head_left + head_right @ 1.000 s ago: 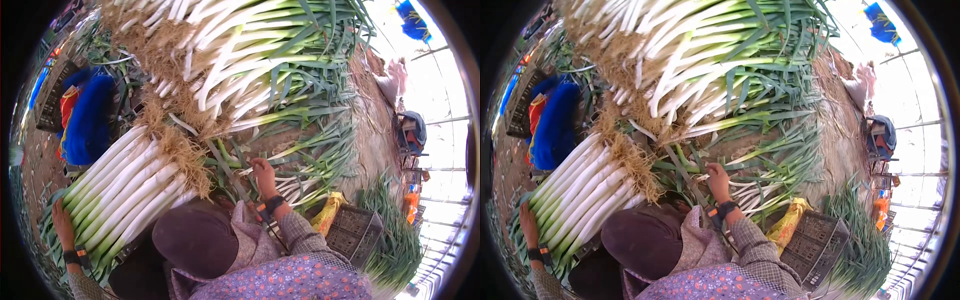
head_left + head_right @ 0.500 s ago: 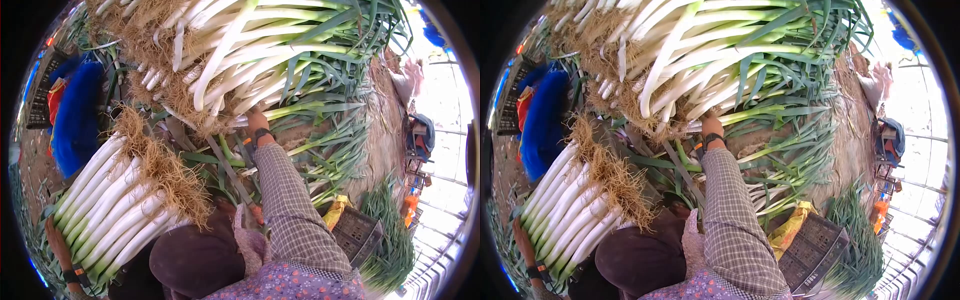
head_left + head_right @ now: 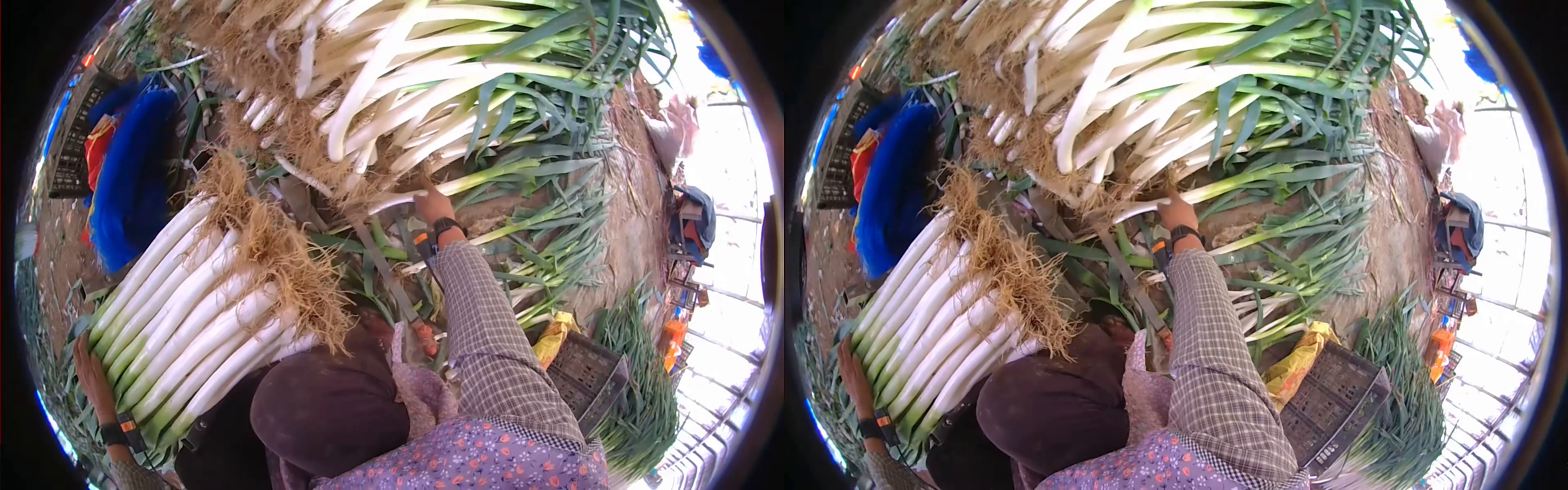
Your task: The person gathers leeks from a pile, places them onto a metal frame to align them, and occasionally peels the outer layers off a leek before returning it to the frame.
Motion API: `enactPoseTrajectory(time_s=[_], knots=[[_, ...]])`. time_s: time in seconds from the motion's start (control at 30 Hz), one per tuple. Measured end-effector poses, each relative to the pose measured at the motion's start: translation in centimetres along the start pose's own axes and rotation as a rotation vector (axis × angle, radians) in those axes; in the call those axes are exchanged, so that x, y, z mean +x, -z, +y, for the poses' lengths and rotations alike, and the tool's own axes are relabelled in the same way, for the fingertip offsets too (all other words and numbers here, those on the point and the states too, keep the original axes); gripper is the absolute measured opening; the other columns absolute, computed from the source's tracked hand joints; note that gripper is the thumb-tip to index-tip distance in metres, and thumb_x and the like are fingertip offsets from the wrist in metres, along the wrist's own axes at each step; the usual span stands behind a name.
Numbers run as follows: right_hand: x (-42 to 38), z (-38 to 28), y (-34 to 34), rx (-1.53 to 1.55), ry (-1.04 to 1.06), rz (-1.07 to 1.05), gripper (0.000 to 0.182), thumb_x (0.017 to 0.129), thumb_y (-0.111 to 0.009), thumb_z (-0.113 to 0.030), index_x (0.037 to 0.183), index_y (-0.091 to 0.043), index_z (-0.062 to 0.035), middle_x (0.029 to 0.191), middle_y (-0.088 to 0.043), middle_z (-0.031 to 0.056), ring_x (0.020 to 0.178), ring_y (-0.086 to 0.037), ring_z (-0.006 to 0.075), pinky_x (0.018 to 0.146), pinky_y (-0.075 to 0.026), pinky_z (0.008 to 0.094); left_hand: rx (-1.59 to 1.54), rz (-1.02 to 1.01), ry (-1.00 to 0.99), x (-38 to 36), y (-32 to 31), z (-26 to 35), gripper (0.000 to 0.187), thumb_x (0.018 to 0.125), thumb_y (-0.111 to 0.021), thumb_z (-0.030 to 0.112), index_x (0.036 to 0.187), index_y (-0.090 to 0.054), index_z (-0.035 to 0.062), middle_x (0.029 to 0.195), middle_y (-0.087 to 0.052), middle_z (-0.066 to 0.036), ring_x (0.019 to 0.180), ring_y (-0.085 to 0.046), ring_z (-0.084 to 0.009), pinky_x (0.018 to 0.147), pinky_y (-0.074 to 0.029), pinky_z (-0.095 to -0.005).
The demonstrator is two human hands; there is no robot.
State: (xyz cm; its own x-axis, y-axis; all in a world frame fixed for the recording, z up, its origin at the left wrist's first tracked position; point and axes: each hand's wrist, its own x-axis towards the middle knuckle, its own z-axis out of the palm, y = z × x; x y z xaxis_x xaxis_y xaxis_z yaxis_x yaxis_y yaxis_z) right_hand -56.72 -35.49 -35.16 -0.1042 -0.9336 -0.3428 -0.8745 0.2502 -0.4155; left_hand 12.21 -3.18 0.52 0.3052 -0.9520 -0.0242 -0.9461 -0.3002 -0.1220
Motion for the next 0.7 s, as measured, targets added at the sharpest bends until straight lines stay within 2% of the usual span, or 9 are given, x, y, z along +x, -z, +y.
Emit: enactPoseTrajectory(time_s=[0.07,0.17,0.2,0.27,0.3,0.4,0.5,0.6,0.7], knots=[[1.6,1.7,-2.3,-0.092,0.199,0.055,0.037,0.077,-0.067,-0.024,0.113,-0.065,-0.0143,0.102,-0.065,0.0136,0.096,-0.063,0.0353,0.083,-0.051,0.0445,0.013,-0.01,0.005,0.2,0.6,1.0,0.045,0.097,-0.037,0.023,0.137,-0.046,0.0031,0.14,-0.045,-0.016,0.132,-0.039,-0.0336,0.11,-0.028,-0.0412],[-1.1,-0.1,0.5,0.384,-0.127,0.194,0.022,0.078,-0.066,-0.017,0.099,-0.068,-0.009,0.092,-0.063,0.0097,0.077,-0.064,0.0263,0.067,-0.053,0.0376,0.024,0.007,0.007,0.1,1.0,1.5,0.045,0.097,-0.037,0.023,0.137,-0.047,0.0036,0.14,-0.045,-0.016,0.132,-0.04,-0.0336,0.11,-0.029,-0.0411],[-2.2,-0.3,1.7,0.481,-0.19,0.275,0.021,0.081,-0.065,-0.014,0.102,-0.066,-0.008,0.089,-0.063,0.0092,0.072,-0.063,0.0225,0.063,-0.052,0.0347,0.02,0.018,0.001,0.2,0.7,1.6,0.045,0.097,-0.037,0.023,0.137,-0.047,0.0037,0.141,-0.045,-0.016,0.132,-0.04,-0.0335,0.11,-0.029,-0.0409],[-5.9,-0.5,4.7,1.083,-0.27,0.263,0.036,0.083,-0.065,-0.014,0.118,-0.056,-0.0082,0.087,-0.063,0.0113,0.075,-0.062,0.0199,0.066,-0.05,0.0277,0.028,0.025,0.031,0.1,0.3,1.6,0.045,0.098,-0.037,0.023,0.137,-0.047,0.0038,0.141,-0.045,-0.016,0.132,-0.039,-0.0333,0.11,-0.028,-0.0409],[-7.6,1.0,5.7,1.211,-0.227,0.236,0.051,0.083,-0.063,-0.005,0.13,-0.044,-0.0111,0.091,-0.057,0.0059,0.077,-0.059,0.0141,0.067,-0.05,0.0276,0.034,0.029,0.041,0.0,0.3,1.5,0.045,0.098,-0.036,0.023,0.137,-0.047,0.0039,0.141,-0.045,-0.016,0.132,-0.039,-0.0332,0.11,-0.028,-0.0408],[-14.6,0.2,10.7,1.598,-0.29,0.282,0.057,0.088,-0.046,0.002,0.141,-0.028,-0.0113,0.11,-0.059,0.0166,0.083,-0.06,0.0207,0.071,-0.054,0.0338,-0.044,0.013,0.052,0.3,0.1,1.2,0.045,0.099,-0.035,0.024,0.137,-0.046,0.0042,0.141,-0.045,-0.016,0.132,-0.039,-0.0332,0.11,-0.028,-0.0414],[-17.0,5.7,8.9,1.82,-0.404,0.072,0.05,0.09,-0.038,0.002,0.137,-0.031,-0.0097,0.12,-0.056,0.0206,0.087,-0.06,0.0239,0.073,-0.055,0.036,-0.053,0.007,0.006,0.6,-0.4,0.2,0.045,0.1,-0.035,0.025,0.138,-0.046,0.0041,0.141,-0.045,-0.017,0.132,-0.039,-0.0348,0.109,-0.029,-0.0429],[-18.5,5.8,7.9,2.253,-0.226,-0.064,0.033,0.094,-0.044,-0.011,0.126,-0.041,-0.003,0.099,-0.055,0.0126,0.081,-0.054,0.0204,0.07,-0.051,0.0339,0.023,0.04,-0.011,0.4,-0.9,-0.9,0.044,0.1,-0.035,0.025,0.137,-0.045,0.0027,0.14,-0.044,-0.019,0.131,-0.039,-0.0366,0.107,-0.031,-0.0438],[-18.4,4.8,8.6,2.483,-0.269,-0.235,0.026,0.1,-0.043,-0.02,0.116,-0.047,0.0007,0.087,-0.052,0.0078,0.076,-0.051,0.0194,0.069,-0.049,0.0337,0.143,0.036,-0.029,0.8,-1.3,-1.1,0.043,0.099,-0.036,0.023,0.136,-0.046,0.0024,0.139,-0.045,-0.02,0.129,-0.041,-0.0373,0.106,-0.033,-0.0447]])
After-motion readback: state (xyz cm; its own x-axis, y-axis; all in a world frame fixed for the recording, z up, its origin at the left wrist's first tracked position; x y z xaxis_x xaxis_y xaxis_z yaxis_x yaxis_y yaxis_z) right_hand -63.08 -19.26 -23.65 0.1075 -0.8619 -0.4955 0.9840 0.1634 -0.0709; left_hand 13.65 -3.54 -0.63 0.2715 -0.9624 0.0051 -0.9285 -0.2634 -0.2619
